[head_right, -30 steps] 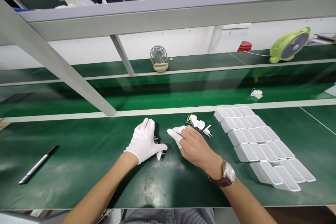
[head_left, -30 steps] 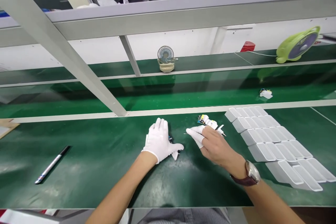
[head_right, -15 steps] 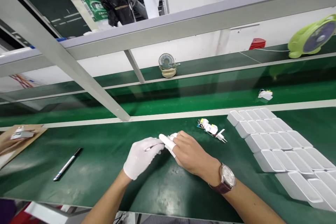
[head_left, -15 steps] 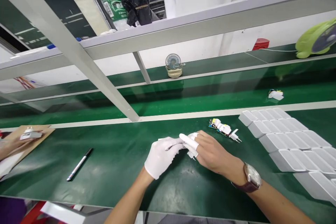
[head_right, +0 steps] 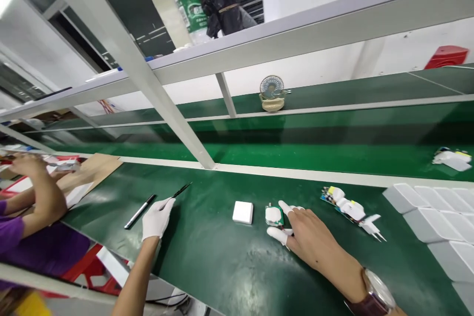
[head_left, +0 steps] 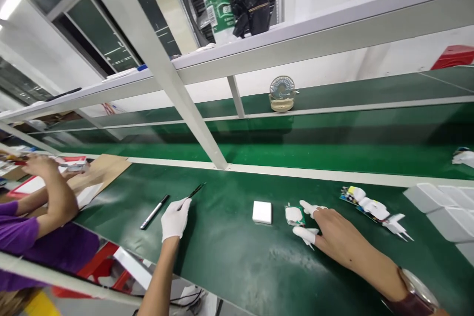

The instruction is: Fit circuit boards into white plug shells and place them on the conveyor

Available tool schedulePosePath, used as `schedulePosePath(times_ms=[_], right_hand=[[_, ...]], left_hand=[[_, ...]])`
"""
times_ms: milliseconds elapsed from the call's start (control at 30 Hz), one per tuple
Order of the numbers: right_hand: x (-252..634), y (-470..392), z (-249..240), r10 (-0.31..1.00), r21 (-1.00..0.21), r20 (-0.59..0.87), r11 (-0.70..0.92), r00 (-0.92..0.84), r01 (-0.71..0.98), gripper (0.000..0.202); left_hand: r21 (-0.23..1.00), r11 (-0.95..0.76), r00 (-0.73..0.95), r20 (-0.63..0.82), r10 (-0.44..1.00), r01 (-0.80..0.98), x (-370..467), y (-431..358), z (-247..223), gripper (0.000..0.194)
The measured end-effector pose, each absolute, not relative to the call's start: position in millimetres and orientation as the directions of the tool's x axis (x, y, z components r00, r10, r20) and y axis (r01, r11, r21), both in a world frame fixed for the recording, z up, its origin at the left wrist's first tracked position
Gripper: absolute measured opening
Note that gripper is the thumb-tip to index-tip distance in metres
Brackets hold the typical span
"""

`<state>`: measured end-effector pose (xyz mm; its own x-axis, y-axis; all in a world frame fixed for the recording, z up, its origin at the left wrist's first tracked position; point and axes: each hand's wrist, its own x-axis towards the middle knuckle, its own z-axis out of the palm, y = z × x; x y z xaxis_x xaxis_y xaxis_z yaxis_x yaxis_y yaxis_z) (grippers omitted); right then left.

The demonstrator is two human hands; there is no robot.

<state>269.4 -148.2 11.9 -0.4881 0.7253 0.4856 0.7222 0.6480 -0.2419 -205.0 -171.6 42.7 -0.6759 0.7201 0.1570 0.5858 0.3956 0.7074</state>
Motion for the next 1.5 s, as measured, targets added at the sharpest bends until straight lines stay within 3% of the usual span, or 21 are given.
schedulePosePath(times_ms=[133,233,333,400,467,533,633,767,900,967,1067,1133,1300,1433,1500], right_hand=[[267,-146,-14,0.785,-0.286,0.329,0.613,-0.525,0.736,0.023],[271,-142,-32,0.831,-0.355,0.214,0.555,-0.513,0.752,0.005],[273,-141,-44,0.856,-0.439,0.152,0.507,-0.495,0.742,0.008],[272,-142,-48,0.88,-0.487,0.118,0.455,-0.46,0.745,0.01],[270,-143,-49,0.91,-0.522,0.077,0.386,-0.408,0.761,0.01],[268,-143,-50,0.914,-0.563,0.02,0.345,-0.405,0.751,0.004],[271,-143,-48,0.899,-0.602,-0.004,0.348,-0.438,0.719,0.01],[286,-148,-39,0.905,-0.491,0.168,0.422,-0.392,0.763,0.013],[301,-153,-26,0.668,-0.16,0.478,0.704,-0.57,0.692,0.015],[302,-158,-21,0.543,-0.016,0.518,0.779,-0.661,0.627,0.017],[303,-168,-23,0.458,0.068,0.508,0.823,-0.73,0.564,0.021],[310,-174,-30,0.465,0.062,0.485,0.827,-0.741,0.559,0.017],[336,-170,-48,0.637,-0.048,0.468,0.711,-0.613,0.702,0.006],[333,-165,-40,0.731,-0.124,0.446,0.622,-0.516,0.773,0.013],[325,-166,-31,0.776,-0.161,0.394,0.586,-0.492,0.794,0.026]], left_hand=[[0.812,0.315,-0.702,0.154,0.696,0.491,-210,-179,39,0.069],[0.985,0.078,-0.672,0.046,0.739,0.152,-211,-184,47,0.1],[0.945,-0.147,-0.595,-0.058,0.802,-0.291,-211,-185,54,0.103],[0.925,-0.173,-0.576,-0.058,0.816,-0.339,-211,-185,54,0.103],[0.976,-0.113,-0.558,-0.009,0.83,-0.185,-212,-182,50,0.104],[0.987,0.029,-0.548,0.064,0.834,0.159,-213,-179,42,0.098],[0.821,0.206,-0.546,0.147,0.825,0.532,-214,-173,25,0.07],[0.655,0.283,-0.523,0.202,0.828,0.701,-214,-166,5,0.046],[0.488,0.32,-0.465,0.211,0.86,0.812,-213,-161,-2,0.032],[0.425,0.33,-0.444,0.202,0.873,0.843,-213,-158,-1,0.029],[0.356,0.342,-0.425,0.187,0.886,0.869,-213,-155,2,0.029],[0.325,0.349,-0.42,0.181,0.889,0.879,-213,-153,4,0.029],[0.283,0.373,-0.432,0.189,0.882,0.884,-213,-148,5,0.027],[0.296,0.375,-0.444,0.215,0.87,0.878,-212,-143,9,0.024],[0.307,0.373,-0.452,0.248,0.857,0.876,-206,-140,16,0.028]])
